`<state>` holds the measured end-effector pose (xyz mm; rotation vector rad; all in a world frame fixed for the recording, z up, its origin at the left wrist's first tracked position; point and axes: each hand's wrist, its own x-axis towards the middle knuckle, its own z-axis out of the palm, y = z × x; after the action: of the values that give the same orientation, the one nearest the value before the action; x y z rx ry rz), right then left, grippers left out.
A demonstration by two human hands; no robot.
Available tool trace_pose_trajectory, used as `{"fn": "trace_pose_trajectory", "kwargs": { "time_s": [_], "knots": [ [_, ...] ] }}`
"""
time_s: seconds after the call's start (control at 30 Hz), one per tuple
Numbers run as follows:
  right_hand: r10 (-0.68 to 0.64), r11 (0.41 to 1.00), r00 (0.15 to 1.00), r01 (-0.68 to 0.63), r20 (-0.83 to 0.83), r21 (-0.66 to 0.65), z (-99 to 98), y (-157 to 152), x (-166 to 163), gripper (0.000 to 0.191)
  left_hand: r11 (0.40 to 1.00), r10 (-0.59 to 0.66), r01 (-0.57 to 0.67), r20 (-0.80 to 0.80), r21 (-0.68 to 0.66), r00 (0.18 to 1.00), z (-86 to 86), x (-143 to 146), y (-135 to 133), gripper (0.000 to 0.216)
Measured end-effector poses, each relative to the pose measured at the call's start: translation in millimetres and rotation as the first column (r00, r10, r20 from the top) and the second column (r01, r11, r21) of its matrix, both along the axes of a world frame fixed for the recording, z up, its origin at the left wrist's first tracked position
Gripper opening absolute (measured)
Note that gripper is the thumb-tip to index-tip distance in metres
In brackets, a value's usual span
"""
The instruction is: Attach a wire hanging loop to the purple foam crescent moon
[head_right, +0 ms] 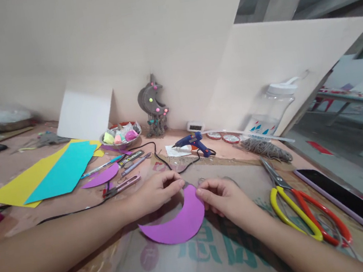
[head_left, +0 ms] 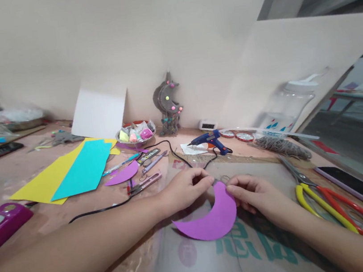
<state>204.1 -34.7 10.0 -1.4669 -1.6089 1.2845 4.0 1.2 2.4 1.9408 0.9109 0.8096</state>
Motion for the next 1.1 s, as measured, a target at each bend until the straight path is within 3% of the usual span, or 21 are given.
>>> {"fn": "trace_pose_trajectory", "kwargs": {
  "time_s": [0.7, 0.93, 1.1],
  "knots": [
    [-0.017, 1.000, 0.999, 0.018, -0.035, 0.015, 4.9, -4.2, -1.7, 0.034, 1.000, -0.031, 0.031, -0.063, -0.002, 0.998, 4.1, -1.2, -3.2, 0.024],
    [0.015, 1.000, 0.999, -0.016, 0.050, 0.014, 7.3, -3.7, -4.5, 0.035, 0.995, -0.049, 0.059, -0.114, 0.083, 0.992, -0.7, -1.5, 0.3, 0.023],
    [0.042, 0.999, 0.989, -0.041, 0.142, -0.009, 4.8, -2.0, -0.3, 0.039, 0.998, -0.039, 0.042, -0.056, 0.044, 0.998, -2.9, -0.6, 1.9, 0.024]
  ]
}}
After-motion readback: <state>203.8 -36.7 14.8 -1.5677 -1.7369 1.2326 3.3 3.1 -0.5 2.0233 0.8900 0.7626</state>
